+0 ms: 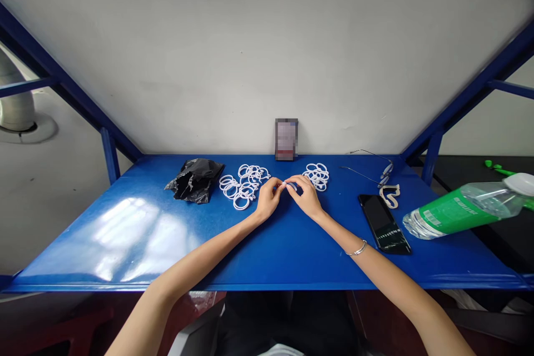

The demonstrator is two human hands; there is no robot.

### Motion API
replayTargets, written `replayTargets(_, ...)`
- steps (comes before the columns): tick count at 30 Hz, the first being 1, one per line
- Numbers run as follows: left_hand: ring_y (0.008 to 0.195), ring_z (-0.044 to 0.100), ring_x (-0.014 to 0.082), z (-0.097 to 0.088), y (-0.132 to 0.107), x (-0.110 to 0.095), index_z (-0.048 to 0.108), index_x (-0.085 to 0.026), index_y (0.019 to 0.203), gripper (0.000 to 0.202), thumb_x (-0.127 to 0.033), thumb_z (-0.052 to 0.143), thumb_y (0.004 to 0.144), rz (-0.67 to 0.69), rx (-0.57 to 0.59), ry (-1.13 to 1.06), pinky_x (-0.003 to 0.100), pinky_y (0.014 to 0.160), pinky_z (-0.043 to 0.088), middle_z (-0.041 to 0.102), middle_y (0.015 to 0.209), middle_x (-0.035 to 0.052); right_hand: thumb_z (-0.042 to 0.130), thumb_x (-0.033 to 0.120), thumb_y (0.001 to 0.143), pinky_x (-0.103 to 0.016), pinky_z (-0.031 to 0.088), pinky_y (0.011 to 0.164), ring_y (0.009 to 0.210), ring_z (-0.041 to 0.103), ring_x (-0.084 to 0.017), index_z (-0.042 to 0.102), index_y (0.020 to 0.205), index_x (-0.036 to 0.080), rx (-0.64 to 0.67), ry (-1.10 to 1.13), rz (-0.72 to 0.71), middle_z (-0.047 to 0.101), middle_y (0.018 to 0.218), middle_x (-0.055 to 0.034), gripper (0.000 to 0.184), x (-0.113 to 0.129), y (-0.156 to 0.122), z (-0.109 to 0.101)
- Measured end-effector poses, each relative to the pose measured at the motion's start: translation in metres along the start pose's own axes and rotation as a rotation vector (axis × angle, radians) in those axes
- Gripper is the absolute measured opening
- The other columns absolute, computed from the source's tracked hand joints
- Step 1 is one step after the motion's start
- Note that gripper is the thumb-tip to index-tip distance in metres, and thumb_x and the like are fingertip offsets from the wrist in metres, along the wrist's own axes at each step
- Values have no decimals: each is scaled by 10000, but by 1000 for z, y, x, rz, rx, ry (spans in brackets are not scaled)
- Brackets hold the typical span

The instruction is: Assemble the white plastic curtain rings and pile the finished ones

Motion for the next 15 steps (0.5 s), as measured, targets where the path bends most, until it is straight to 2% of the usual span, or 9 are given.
replayTargets(5, 656, 552, 136, -1, -1, -1, 575, -174, 786, 297, -426, 476, 909, -21, -14, -31, 249, 580, 421, 619, 754, 26, 500, 233, 895, -359, 486, 793, 932, 585, -216, 646, 934, 228, -9, 6, 4, 651, 940, -51, 151, 0, 0, 0)
replayTargets(15, 683, 576, 141, -1, 0, -3, 584, -174, 804, 280, -418, 492, 906, -26, -6, -54, 247, 587, 440, 629, 771, 30, 498, 228, 898, -348, 478, 787, 889, 579, -207, 629, 912, 226, -10, 36, 15, 630, 904, -45, 132, 1, 0, -1)
Point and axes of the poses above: each hand's wrist, its own y-axis towards the middle knuckle, its own z-axis out of the palm, x = y × z, the point moved 3 cm from there along y, towards the middle knuckle
